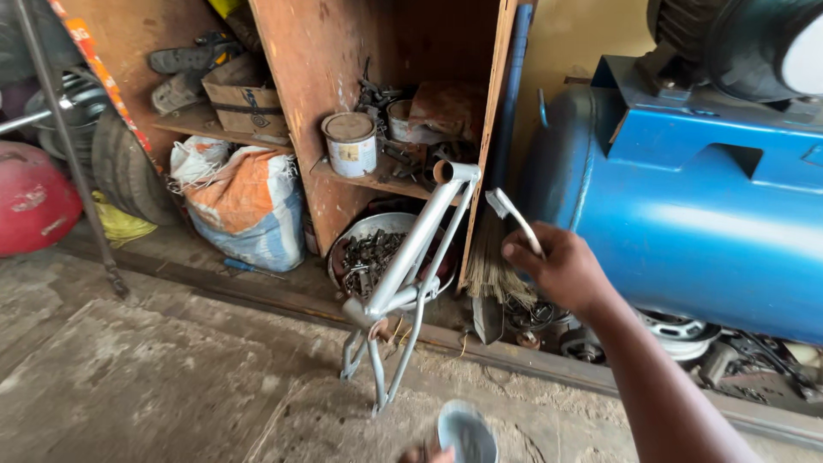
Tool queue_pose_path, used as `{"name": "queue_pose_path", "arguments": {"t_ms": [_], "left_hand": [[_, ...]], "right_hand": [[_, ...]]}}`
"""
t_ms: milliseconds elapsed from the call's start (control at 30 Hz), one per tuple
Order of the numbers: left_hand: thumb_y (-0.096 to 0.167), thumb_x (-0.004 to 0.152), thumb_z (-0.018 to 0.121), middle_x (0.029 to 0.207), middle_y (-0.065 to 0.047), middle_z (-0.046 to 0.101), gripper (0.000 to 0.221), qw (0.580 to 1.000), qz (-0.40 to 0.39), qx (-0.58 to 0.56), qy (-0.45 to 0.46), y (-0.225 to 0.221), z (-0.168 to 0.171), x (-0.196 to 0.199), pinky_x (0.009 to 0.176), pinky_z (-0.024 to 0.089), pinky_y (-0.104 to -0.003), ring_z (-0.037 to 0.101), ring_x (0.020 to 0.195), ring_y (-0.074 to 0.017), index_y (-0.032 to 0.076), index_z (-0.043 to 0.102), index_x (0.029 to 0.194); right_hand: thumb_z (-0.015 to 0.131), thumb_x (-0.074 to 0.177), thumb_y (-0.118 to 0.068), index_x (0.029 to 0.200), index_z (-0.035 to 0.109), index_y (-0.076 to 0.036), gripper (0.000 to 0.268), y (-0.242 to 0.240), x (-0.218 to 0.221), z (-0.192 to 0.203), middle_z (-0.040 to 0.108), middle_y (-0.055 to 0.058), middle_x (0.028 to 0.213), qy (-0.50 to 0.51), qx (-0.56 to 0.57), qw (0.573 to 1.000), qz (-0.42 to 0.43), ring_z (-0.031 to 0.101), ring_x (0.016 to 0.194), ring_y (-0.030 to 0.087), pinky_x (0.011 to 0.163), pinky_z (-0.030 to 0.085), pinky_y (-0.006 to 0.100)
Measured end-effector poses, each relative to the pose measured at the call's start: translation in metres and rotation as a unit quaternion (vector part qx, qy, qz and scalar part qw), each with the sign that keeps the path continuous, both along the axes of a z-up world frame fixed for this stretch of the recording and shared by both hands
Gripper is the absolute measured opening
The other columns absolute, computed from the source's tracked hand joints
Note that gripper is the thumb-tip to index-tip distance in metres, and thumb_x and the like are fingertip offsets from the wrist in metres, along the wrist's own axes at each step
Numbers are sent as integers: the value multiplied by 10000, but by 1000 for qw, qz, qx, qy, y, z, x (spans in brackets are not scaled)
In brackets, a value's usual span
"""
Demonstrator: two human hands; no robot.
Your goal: The person pours liquid from a metal can and a plastic bottle into a small metal cup, and then uses a toothbrush to apply the silver liquid to the joints of a white bicycle frame.
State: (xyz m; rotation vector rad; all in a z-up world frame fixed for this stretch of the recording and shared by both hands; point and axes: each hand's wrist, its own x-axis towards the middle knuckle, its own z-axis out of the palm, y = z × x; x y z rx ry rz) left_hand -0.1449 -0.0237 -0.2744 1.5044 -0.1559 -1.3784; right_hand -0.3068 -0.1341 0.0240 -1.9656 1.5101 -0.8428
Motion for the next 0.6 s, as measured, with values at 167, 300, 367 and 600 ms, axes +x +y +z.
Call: {"name": "queue_pose_path", "arguments": {"t_ms": [167, 300, 367, 600], "left_hand": [[247, 834, 783, 1005, -148, 720, 350, 999, 7, 19, -35, -30, 8, 0, 815, 611, -435, 724, 950, -286, 16, 679, 1075], [274, 852, 771, 1021, -146, 705, 355, 996, -11, 26, -82, -68, 10, 0, 844, 588, -445, 691, 993, -288, 24, 672, 1083], [287, 861, 765, 1029, -144, 698, 358, 992, -29, 23, -118, -85, 19, 1, 859, 576, -450, 675, 1015, -289, 28, 669, 1087], [334, 893, 745, 1057, -140, 671, 370, 799, 8, -282, -531, -95, 57, -16, 910, 535, -467, 617, 1092, -294, 42, 658, 1102]], "right_hand": [[704, 926, -342, 1060, 750, -92, 287, -32, -6, -20, 694, 71, 747, -12, 83, 996, -20, 571, 645, 163, 607, 483, 343], [707, 922, -307, 1056, 758, -71, 276, -59, -19, -30, 630, 40, 726, -104, 72, 992, -30, 515, 637, 128, 596, 448, 314], [708, 930, -299, 1049, 757, -53, 277, -68, -23, -34, 611, 43, 723, -135, 79, 987, -37, 491, 623, 123, 580, 437, 306], [712, 918, -256, 1045, 733, -44, 248, -89, -37, -30, 634, 44, 755, -277, 93, 955, -54, 422, 534, 96, 453, 331, 262]]}}
